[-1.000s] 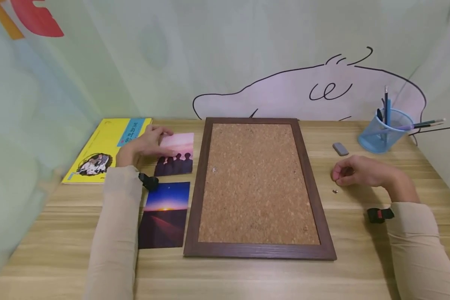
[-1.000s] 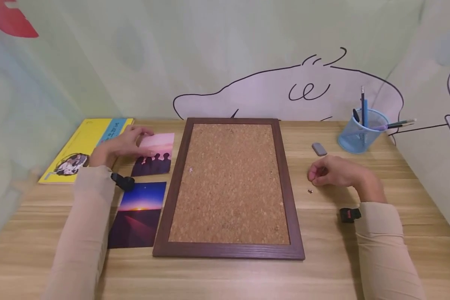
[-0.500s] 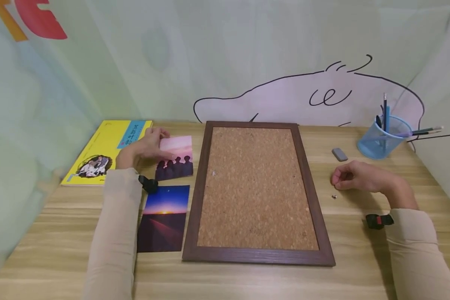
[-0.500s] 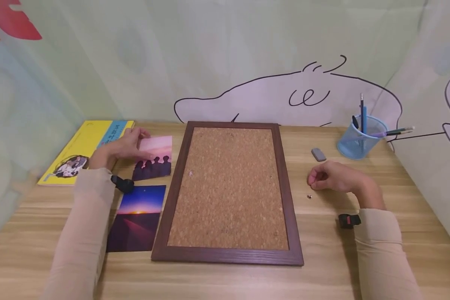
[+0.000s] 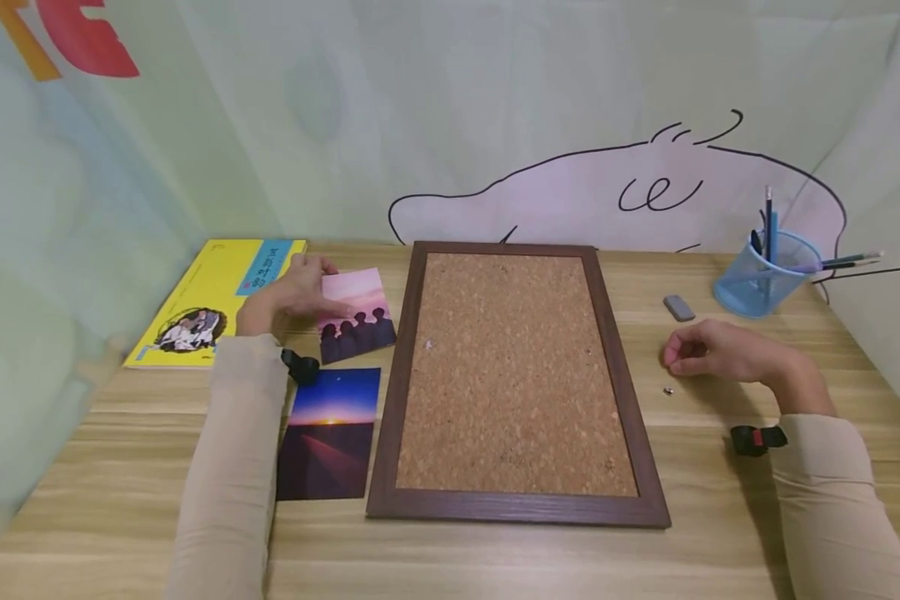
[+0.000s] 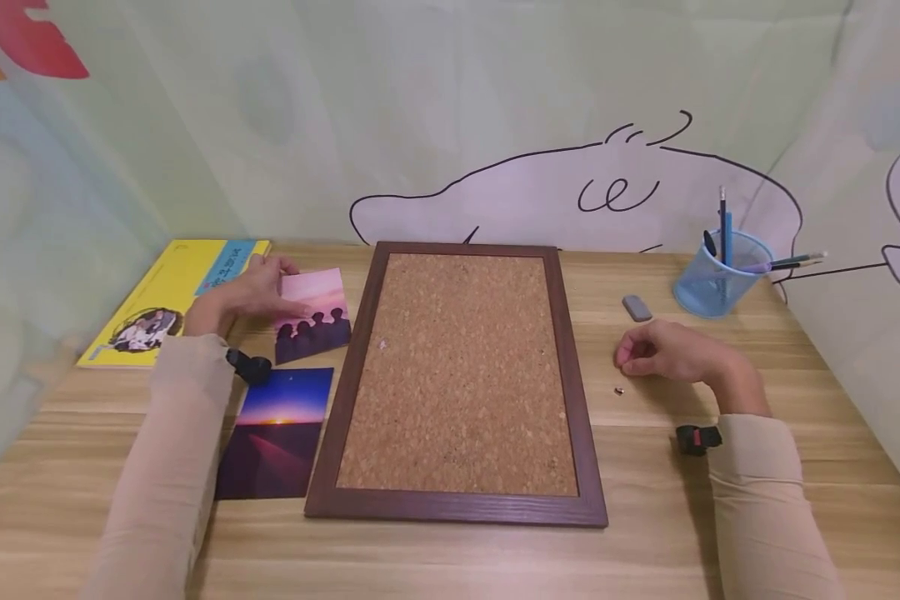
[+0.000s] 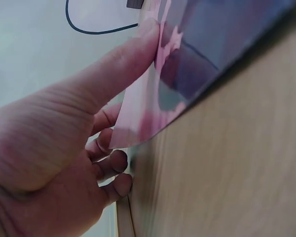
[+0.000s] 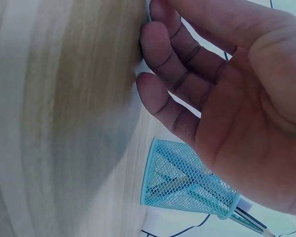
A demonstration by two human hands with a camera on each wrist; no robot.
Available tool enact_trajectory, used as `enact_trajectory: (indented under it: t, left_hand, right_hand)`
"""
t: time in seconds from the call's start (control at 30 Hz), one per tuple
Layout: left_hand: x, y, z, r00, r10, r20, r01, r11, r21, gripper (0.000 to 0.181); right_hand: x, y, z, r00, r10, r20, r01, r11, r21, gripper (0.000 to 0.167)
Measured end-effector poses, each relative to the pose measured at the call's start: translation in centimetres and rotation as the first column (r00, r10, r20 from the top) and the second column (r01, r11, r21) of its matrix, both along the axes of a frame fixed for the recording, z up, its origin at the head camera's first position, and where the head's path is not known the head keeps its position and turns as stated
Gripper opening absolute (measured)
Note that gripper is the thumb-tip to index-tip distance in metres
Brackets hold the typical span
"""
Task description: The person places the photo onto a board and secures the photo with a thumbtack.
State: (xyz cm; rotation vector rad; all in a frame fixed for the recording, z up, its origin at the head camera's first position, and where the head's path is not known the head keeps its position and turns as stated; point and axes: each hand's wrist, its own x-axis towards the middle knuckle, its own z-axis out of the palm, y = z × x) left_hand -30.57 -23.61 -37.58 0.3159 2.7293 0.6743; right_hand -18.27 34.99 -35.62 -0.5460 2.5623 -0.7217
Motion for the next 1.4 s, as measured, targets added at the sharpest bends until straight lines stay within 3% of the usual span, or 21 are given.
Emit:
enact_trajectory:
  t: [0.13, 0.3, 0.47, 0.67, 0.87, 1.13, 1.4]
  left_hand:
    - [0.2, 0.0, 0.1, 1.000, 0.020, -0.021, -0.020, 1.000, 0.024, 0.080]
    - [0.3, 0.0, 0.5, 1.000, 0.020, -0.022, -0.017, 0.994, 0.111, 0.072]
    - [0.6, 0.0, 1.6, 1.000, 0.010, -0.025, -0.006, 0.988, 0.155, 0.050]
    - [1.4, 0.1, 2.9, 0.990, -0.027, -0.136, 0.048, 0.988, 0.150, 0.030]
    - [2.0, -0.2, 5.0, 0.985, 0.014, -0.170, 0.018, 0.983, 0.185, 0.029]
    - [2.2, -0.4, 8.0, 0.964, 0.056, -0.260, 0.009, 0.970, 0.243, 0.031]
    - [2.3, 0.1, 8.8, 0.960, 0.053, -0.275, 0.016, 0.970, 0.243, 0.031]
  right_hand:
    - [0.1, -0.1, -0.1, 1.000, -0.023, -0.019, 0.023, 1.000, 0.007, 0.005]
    - [0.1, -0.2, -0.2, 0.998, -0.037, -0.060, 0.036, 0.999, -0.015, 0.006]
    - [-0.3, -0.2, 0.3, 0.995, -0.071, -0.075, 0.065, 0.995, -0.076, 0.004]
    - [-0.8, -0.3, 1.9, 0.987, -0.089, -0.137, 0.080, 0.994, -0.070, 0.005]
    - [-1.8, -1.3, 3.9, 0.986, -0.091, -0.142, 0.083, 0.995, -0.059, 0.009]
    - [-3.0, -3.4, 5.8, 0.978, -0.111, -0.178, 0.100, 0.993, -0.070, 0.012]
    - [-4.5, -5.3, 6.3, 0.976, -0.091, -0.196, 0.070, 0.991, -0.113, 0.009]
